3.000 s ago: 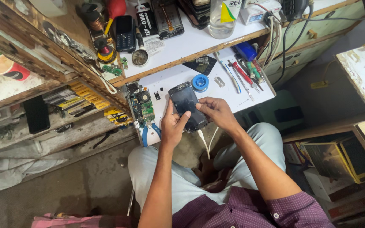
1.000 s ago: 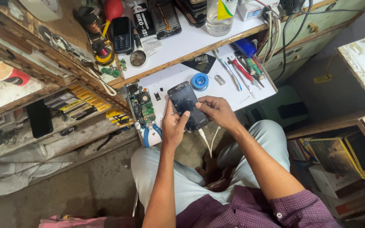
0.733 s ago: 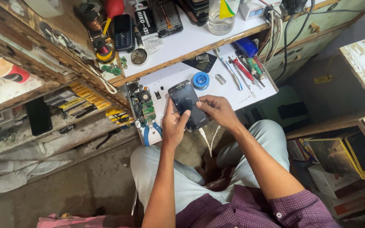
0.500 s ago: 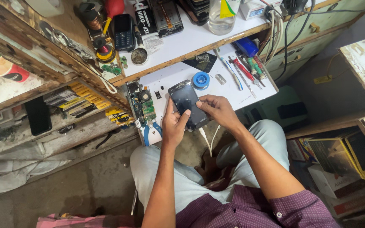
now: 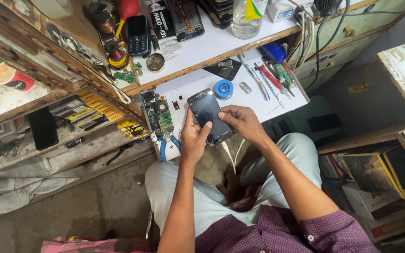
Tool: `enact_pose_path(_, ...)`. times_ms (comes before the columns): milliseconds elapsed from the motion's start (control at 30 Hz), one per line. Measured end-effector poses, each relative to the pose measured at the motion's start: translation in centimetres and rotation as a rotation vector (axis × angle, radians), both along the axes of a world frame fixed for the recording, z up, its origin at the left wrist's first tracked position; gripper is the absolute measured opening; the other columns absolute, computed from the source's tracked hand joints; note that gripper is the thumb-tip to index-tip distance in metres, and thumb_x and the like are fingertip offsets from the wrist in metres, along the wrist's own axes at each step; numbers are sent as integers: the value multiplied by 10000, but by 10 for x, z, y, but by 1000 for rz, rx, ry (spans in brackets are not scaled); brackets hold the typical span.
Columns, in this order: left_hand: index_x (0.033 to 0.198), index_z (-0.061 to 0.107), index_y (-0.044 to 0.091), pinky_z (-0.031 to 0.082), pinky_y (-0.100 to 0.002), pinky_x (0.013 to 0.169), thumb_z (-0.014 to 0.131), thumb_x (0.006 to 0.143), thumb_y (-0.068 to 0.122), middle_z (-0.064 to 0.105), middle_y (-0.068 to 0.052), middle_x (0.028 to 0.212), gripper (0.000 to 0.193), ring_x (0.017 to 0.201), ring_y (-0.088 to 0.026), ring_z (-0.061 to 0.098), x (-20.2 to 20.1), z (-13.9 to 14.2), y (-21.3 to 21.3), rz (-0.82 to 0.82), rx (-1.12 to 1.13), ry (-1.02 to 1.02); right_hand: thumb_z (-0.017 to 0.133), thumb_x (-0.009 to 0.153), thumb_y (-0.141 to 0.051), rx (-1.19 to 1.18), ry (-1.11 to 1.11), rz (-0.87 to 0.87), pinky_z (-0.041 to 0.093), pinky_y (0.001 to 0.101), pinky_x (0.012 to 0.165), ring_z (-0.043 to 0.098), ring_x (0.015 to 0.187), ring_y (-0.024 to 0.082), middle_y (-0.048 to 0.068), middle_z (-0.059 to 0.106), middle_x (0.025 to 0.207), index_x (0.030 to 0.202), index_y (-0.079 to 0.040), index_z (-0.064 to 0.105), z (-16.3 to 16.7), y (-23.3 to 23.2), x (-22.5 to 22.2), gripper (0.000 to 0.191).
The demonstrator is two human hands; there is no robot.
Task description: The person sits at a repair bench and disassembles a smartphone. They pry the back cover off the phone, separate the display assembly from the frame, and use a screwdriver to remove screws from the exposed internals.
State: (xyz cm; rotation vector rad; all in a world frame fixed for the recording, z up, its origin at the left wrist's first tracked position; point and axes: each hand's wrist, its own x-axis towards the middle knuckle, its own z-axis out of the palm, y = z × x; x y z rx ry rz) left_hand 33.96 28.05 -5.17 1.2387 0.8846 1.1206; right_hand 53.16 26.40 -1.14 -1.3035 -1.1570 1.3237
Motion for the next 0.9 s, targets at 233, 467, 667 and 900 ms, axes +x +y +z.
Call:
enact_pose_path(233,1640,133,-26,546,-220,765,635,980,39,738,-162,1117,832,909,-105,692,-3,2,2,-3,8,-17,678,991,-279,-12,-26,-5,374,229,516,475,588,25,-57,625,732,1116,-8,753,0,3,-4,307)
enact_pose_path(467,1638,138,-23,556,-227,794,637,981,37,739,-165,1120,827,931,-113,701,-3,1,4,0,3,-11,669,990,-288,-1,-41,8,391,232,518,489,580,31,-55,620,718,1135,-15,749,-2,6,-3,320)
enact_pose_path(667,1638,147,-25,555,-237,794,634,978,29,729,-169,1148,822,938,-125,698,-4,4,6,-1,9,-24,669,992,-288,1,-51,8,393,234,518,491,578,33,-55,609,707,1138,-13,750,0,9,-4,322)
enact_pose_path(900,1637,136,-21,562,-240,836,618,987,19,716,-166,1187,810,989,-125,700,-5,7,2,-18,3,-74,674,986,-293,2,-60,1,401,234,525,494,585,32,-59,612,714,1141,-12,749,-1,6,-5,329)
